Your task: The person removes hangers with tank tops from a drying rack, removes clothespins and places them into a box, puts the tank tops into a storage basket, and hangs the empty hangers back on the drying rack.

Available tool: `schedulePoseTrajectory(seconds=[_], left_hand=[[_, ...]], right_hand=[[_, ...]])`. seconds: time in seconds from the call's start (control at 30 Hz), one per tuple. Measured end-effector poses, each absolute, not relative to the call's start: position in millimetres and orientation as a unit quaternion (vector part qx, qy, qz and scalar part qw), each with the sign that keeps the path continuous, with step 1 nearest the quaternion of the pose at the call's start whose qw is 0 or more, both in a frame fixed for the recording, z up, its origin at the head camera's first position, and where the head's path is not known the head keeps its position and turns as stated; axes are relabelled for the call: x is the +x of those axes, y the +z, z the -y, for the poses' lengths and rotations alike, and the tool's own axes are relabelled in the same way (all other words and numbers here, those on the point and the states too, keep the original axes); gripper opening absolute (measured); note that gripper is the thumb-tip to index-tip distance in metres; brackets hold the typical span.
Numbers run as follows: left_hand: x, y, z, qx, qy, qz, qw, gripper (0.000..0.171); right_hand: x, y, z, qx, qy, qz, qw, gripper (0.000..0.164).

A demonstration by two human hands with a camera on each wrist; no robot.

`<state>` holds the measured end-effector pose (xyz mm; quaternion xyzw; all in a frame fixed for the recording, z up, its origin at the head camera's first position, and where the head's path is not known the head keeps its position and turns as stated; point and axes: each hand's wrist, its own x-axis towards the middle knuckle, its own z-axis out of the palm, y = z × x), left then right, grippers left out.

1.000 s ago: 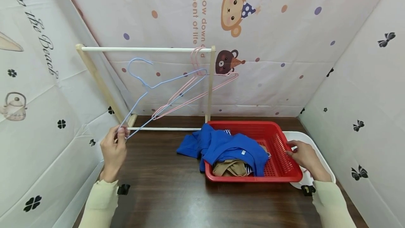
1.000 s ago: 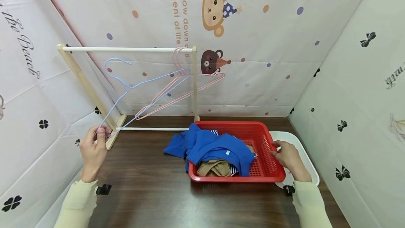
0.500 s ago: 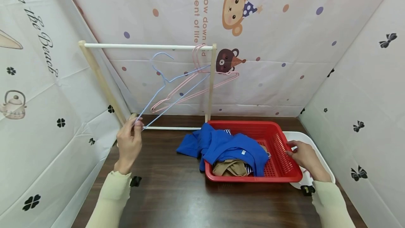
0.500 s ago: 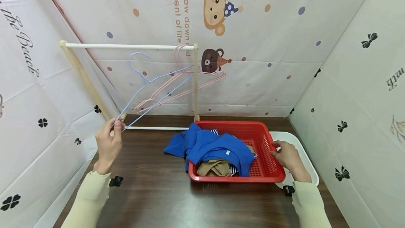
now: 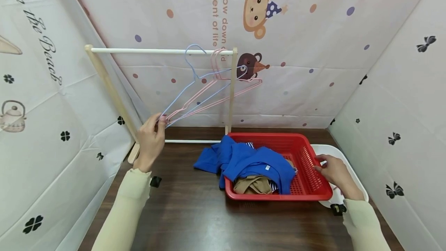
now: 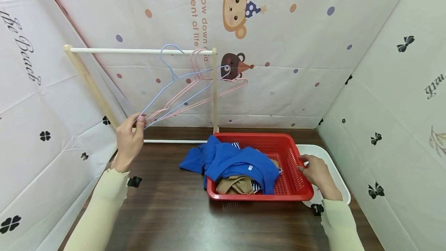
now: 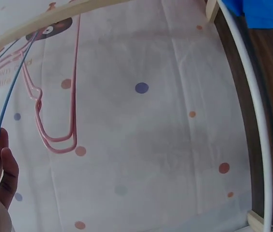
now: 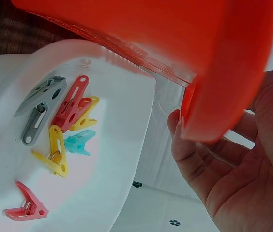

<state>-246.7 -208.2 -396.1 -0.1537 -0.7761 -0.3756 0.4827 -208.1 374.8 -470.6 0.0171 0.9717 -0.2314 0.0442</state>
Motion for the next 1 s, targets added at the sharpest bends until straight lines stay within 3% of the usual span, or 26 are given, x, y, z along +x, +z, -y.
schedulePoseTrajectory(seconds=[0.53, 1.0], left_hand=[[-282, -371, 188, -0.186, -0.315, 0.814, 0.452, 0.022], [-285, -372, 178, -0.175, -0.284, 0.842, 0.423, 0.024]], right_hand=[[-208, -469, -374, 0.023, -0.232, -0.971, 0.044, 0.050], [-208, -471, -375, 0.022, -0.233, -0.971, 0.040, 0.050]])
